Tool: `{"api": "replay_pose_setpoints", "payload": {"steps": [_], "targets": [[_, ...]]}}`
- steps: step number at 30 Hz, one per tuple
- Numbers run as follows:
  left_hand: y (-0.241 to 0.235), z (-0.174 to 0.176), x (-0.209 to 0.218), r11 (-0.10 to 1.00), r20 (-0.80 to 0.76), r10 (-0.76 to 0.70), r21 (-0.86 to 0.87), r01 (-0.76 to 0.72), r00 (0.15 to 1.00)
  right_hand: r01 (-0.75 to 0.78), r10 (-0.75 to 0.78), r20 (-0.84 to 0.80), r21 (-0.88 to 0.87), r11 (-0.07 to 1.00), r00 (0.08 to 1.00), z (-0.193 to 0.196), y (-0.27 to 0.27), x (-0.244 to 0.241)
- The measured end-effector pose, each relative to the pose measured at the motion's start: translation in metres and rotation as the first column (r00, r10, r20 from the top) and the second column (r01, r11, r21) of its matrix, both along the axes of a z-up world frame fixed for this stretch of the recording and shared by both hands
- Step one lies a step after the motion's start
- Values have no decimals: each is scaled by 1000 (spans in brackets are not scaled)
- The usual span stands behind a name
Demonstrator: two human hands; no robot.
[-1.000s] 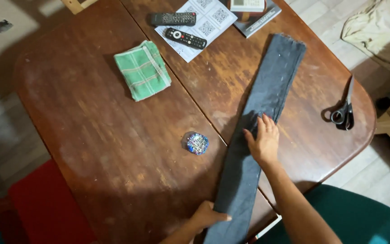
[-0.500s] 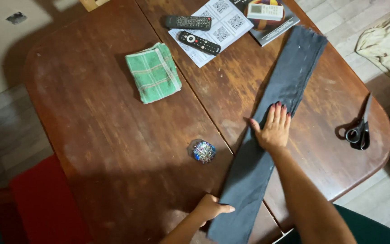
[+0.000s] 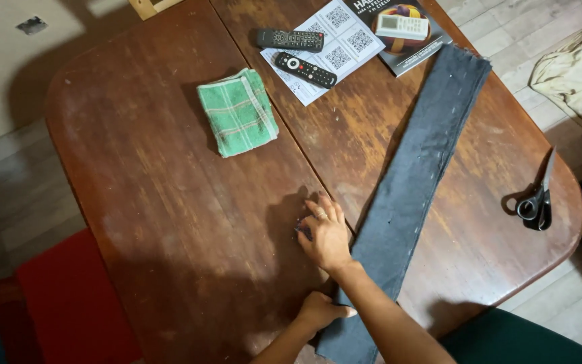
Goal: Pinning a long strip of denim fabric and then cutting it with scissors on a wooden table.
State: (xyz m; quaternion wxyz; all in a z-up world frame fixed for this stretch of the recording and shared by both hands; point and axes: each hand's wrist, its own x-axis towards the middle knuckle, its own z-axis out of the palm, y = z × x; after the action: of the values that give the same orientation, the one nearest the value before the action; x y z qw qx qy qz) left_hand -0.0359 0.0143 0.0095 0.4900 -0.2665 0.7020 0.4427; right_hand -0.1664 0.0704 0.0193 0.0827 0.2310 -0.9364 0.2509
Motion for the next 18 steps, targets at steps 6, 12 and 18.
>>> {"api": "replay_pose_setpoints", "payload": {"steps": [6,12,18], "targets": [[-6,38,-16,998,77,-61,-10,62,995,58,-58,5,-200,978,998,12,-6,2],[-2,17,-11,1000,88,-3,-23,5,996,96,-95,41,-25,995,995,-23,-8,-1],[-2,25,-13,995,37,-93,-23,94,995,118,-114,78,-39,992,990,-30,-14,-2]]}}
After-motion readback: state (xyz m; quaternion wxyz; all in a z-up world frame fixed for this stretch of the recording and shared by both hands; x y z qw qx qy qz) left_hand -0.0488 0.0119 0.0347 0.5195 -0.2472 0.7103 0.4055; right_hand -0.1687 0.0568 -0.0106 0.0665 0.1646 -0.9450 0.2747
